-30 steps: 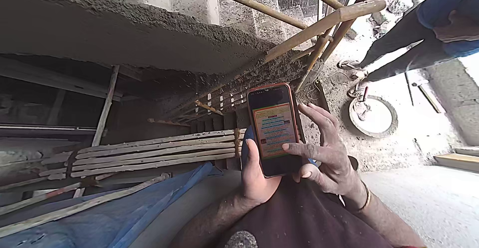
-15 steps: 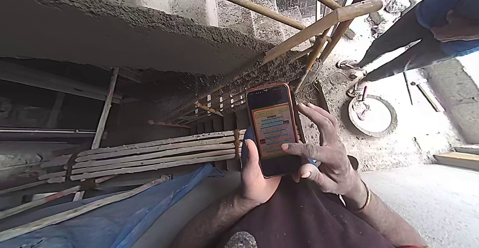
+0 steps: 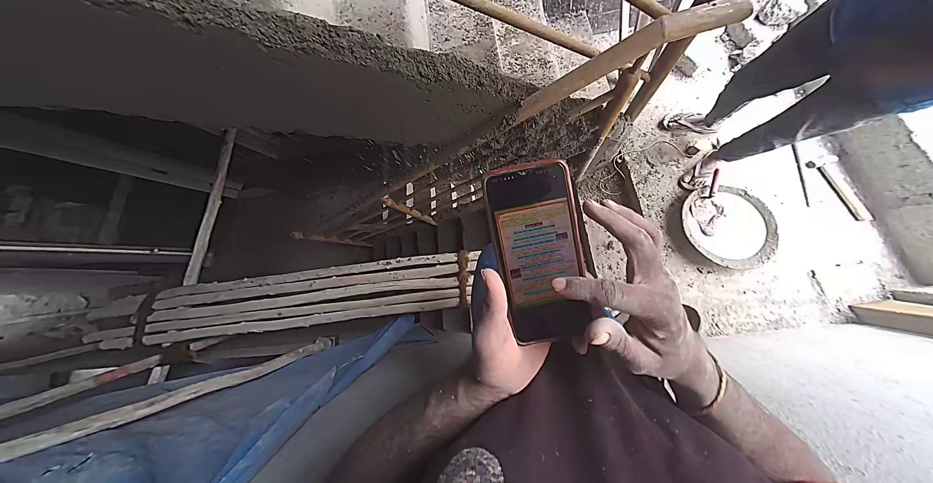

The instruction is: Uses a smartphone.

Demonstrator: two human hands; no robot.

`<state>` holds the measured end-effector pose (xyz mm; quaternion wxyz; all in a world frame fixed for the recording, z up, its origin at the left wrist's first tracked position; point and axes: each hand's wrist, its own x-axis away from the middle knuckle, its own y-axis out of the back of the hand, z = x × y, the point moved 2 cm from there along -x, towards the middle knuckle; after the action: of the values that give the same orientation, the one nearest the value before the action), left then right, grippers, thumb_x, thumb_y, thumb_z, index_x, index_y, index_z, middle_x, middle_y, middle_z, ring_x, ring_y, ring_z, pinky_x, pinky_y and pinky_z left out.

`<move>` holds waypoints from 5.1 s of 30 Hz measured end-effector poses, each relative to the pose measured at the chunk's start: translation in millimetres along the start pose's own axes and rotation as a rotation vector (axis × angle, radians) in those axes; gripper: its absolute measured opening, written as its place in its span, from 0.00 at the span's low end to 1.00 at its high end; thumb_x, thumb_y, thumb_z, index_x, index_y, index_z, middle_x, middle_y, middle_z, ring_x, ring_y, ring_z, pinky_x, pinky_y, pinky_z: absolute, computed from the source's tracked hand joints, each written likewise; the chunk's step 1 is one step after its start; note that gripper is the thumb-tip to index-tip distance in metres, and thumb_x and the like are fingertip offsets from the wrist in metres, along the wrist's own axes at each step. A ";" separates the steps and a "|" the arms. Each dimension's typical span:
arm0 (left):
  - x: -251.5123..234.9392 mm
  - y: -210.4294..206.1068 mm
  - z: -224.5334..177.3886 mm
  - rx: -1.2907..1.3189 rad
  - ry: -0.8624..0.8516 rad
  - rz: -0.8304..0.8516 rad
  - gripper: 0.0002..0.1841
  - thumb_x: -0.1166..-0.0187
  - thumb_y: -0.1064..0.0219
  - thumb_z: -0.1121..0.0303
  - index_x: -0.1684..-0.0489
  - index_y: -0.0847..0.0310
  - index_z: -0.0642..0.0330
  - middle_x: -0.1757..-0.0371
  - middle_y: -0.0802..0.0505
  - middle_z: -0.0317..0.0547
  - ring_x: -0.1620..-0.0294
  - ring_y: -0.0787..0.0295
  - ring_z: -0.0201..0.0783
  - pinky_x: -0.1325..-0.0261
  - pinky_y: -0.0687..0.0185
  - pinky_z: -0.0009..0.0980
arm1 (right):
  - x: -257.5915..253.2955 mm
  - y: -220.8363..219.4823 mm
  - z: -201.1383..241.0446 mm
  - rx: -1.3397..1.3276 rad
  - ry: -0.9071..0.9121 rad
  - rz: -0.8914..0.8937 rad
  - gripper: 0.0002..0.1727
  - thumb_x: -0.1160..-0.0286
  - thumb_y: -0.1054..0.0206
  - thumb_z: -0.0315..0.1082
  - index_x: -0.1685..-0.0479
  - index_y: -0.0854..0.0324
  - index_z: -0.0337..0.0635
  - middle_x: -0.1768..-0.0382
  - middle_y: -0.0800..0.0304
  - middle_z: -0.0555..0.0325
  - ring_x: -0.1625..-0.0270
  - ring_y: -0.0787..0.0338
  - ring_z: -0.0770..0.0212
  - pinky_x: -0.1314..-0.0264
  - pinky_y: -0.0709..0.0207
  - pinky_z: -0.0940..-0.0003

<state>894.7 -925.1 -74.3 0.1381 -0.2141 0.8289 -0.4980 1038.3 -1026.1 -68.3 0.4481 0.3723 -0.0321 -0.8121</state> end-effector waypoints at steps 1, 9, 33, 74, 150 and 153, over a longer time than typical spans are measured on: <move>0.1 0.2 0.0 -0.003 -0.001 -0.002 0.34 0.17 0.44 0.37 0.25 0.25 0.55 0.32 0.12 0.56 0.29 0.15 0.50 0.29 0.19 0.51 | 0.0 -0.2 -0.2 -0.002 0.001 -0.001 0.27 0.19 0.48 0.70 0.40 0.10 0.73 0.11 0.39 0.49 0.06 0.52 0.43 0.08 0.52 0.40; 1.4 1.0 0.0 -0.003 -0.006 0.000 0.34 0.16 0.46 0.37 0.26 0.24 0.56 0.34 0.11 0.55 0.32 0.13 0.49 0.32 0.17 0.51 | -0.1 -1.0 -0.6 0.004 0.004 -0.010 0.26 0.19 0.48 0.70 0.41 0.10 0.73 0.12 0.37 0.48 0.06 0.51 0.41 0.08 0.52 0.40; 1.8 1.9 -1.0 -0.012 0.000 0.008 0.34 0.17 0.45 0.36 0.25 0.25 0.55 0.33 0.12 0.55 0.32 0.14 0.49 0.31 0.17 0.50 | 0.0 -2.4 -0.8 -0.021 0.006 -0.004 0.26 0.19 0.47 0.70 0.41 0.09 0.72 0.11 0.38 0.47 0.06 0.52 0.41 0.07 0.53 0.40; 0.8 -1.2 -1.0 -0.018 0.012 -0.013 0.34 0.18 0.44 0.36 0.25 0.24 0.54 0.33 0.12 0.55 0.31 0.14 0.49 0.31 0.18 0.51 | 0.3 -0.4 -0.8 -0.022 0.005 -0.002 0.27 0.19 0.47 0.70 0.40 0.10 0.72 0.10 0.40 0.47 0.06 0.52 0.41 0.07 0.54 0.39; 0.1 -1.7 -1.6 -0.014 -0.022 -0.033 0.33 0.18 0.42 0.38 0.25 0.24 0.54 0.33 0.12 0.54 0.29 0.15 0.49 0.28 0.20 0.52 | -0.8 -0.4 1.4 -0.017 0.000 0.004 0.27 0.18 0.47 0.69 0.42 0.08 0.70 0.10 0.40 0.47 0.06 0.53 0.43 0.07 0.53 0.41; 0.0 -2.9 -2.6 -0.020 -0.017 -0.026 0.33 0.18 0.43 0.38 0.26 0.23 0.54 0.33 0.11 0.54 0.30 0.15 0.48 0.28 0.19 0.51 | -1.2 -0.8 1.8 -0.014 0.002 -0.005 0.27 0.17 0.48 0.69 0.42 0.09 0.70 0.11 0.39 0.48 0.06 0.52 0.44 0.07 0.53 0.41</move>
<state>894.2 -924.3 -70.5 0.1366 -0.2306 0.8297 -0.4897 1037.0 -1025.2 -66.6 0.4486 0.3702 -0.0250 -0.8131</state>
